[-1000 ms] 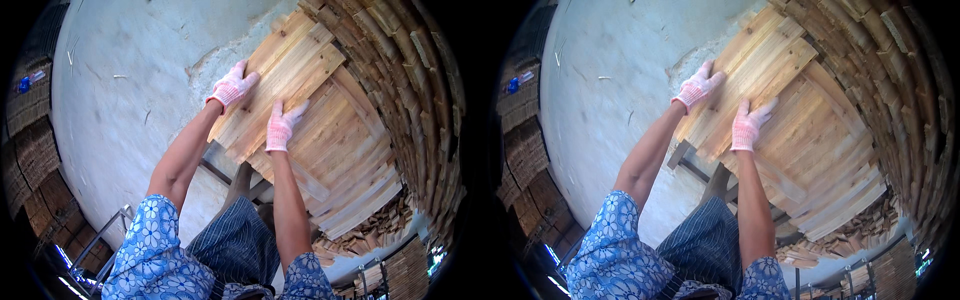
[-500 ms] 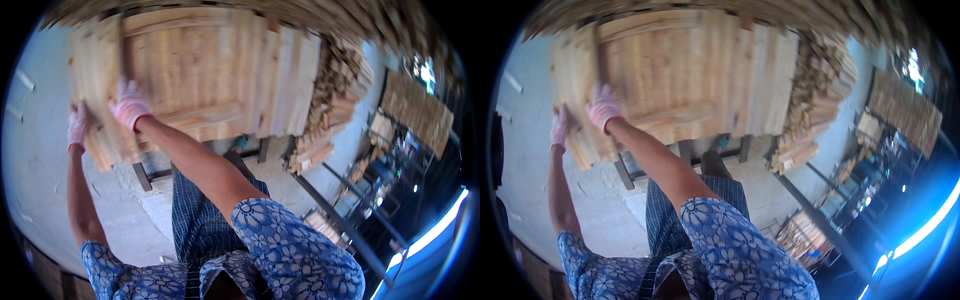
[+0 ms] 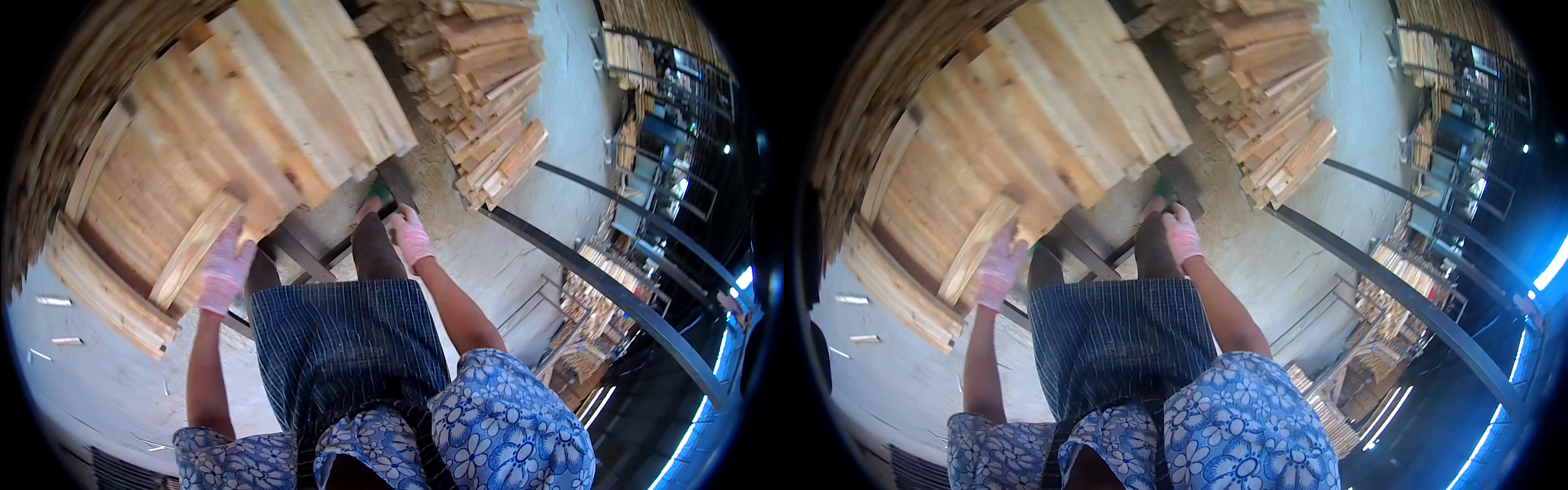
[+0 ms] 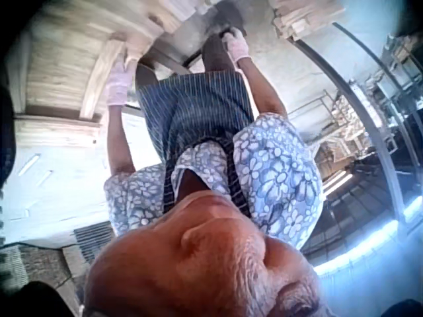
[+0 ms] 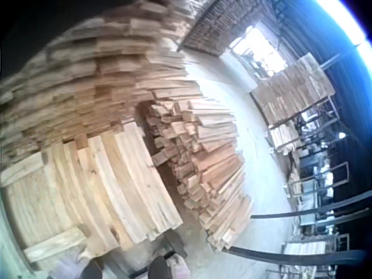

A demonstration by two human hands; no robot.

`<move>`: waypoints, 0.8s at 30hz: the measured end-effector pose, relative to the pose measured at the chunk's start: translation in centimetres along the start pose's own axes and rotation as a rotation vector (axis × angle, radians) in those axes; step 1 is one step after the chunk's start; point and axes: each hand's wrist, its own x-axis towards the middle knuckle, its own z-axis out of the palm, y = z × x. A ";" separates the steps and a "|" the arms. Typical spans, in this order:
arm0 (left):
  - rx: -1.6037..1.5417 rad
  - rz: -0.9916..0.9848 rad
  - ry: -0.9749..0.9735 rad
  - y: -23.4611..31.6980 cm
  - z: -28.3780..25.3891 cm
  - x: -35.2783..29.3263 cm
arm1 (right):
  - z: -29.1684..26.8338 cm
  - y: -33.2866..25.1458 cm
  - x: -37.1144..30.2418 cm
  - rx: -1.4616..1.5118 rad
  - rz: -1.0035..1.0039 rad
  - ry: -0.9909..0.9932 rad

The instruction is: The person repeatedly picks up wooden planks from a pile and places them onto a metal rack. They wear pink gloves and handle the planks one by one or in small groups, arranging them in a stack.

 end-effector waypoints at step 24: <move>1.704 1.160 -0.225 30.5 63.6 28.7 | -42.7 15.3 39.9 0.049 0.298 0.570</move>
